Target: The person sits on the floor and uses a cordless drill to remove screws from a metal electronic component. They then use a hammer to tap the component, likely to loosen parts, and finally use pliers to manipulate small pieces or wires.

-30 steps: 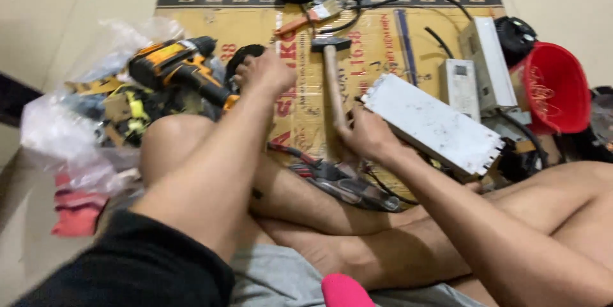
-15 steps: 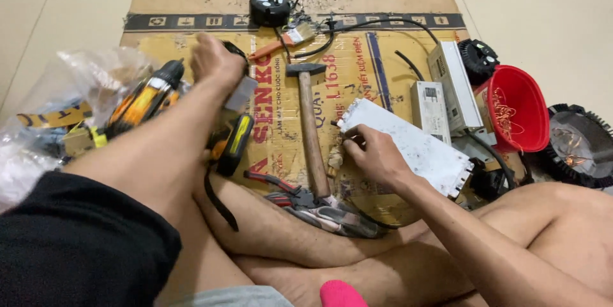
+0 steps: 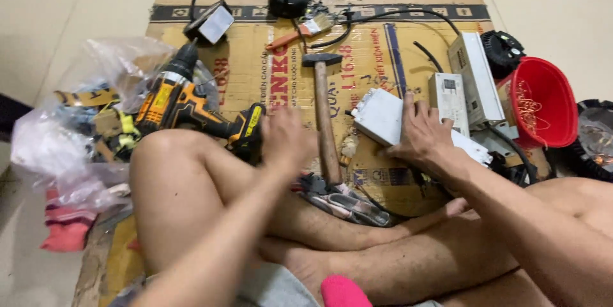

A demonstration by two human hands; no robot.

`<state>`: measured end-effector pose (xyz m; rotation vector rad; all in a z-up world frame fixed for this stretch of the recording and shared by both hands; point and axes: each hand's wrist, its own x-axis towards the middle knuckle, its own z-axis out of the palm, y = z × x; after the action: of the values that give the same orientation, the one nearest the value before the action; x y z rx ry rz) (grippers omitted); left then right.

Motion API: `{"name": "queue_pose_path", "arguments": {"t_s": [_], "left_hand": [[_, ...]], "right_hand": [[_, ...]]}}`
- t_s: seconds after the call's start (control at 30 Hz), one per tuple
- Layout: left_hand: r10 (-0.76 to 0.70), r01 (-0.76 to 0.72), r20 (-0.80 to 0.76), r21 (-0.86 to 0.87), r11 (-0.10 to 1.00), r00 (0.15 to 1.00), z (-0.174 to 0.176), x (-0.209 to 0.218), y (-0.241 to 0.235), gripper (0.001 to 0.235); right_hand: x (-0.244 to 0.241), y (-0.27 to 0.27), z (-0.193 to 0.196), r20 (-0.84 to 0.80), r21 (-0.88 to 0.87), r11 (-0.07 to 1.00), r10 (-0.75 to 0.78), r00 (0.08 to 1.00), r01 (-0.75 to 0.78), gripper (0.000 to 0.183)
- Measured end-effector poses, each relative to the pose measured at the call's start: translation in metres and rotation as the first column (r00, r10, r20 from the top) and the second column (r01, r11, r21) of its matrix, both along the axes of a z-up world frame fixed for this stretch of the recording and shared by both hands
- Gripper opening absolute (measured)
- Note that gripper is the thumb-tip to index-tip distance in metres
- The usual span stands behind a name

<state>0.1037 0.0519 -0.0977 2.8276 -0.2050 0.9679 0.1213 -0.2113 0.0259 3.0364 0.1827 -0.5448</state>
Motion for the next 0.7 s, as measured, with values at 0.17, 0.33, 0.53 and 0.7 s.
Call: {"name": "queue_pose_path", "arguments": {"t_s": [0.17,0.33,0.53,0.7], "left_hand": [[-0.269,-0.057,-0.684,-0.413,0.909,0.678,0.098,-0.082,-0.081,0.056],[-0.16,-0.111,-0.798,-0.272,0.956,0.581,0.065,-0.06,-0.104,0.057],[-0.173,-0.192,-0.807,-0.332,0.923,0.565,0.042,-0.038,-0.065,0.047],[0.141,-0.244,-0.549,-0.119,0.962,0.824,0.039,-0.038,-0.024,0.035]], "right_hand": [[0.032,-0.021,-0.015,-0.077,0.166,0.985,-0.036,0.996,0.048,0.115],[0.011,-0.006,0.089,-0.348,0.451,0.872,-0.024,0.937,0.19,0.117],[0.018,0.0,0.086,-0.5,0.495,0.827,0.021,0.866,0.265,0.124],[0.049,-0.018,0.013,-0.522,0.416,0.897,0.098,0.847,0.153,0.13]]}}
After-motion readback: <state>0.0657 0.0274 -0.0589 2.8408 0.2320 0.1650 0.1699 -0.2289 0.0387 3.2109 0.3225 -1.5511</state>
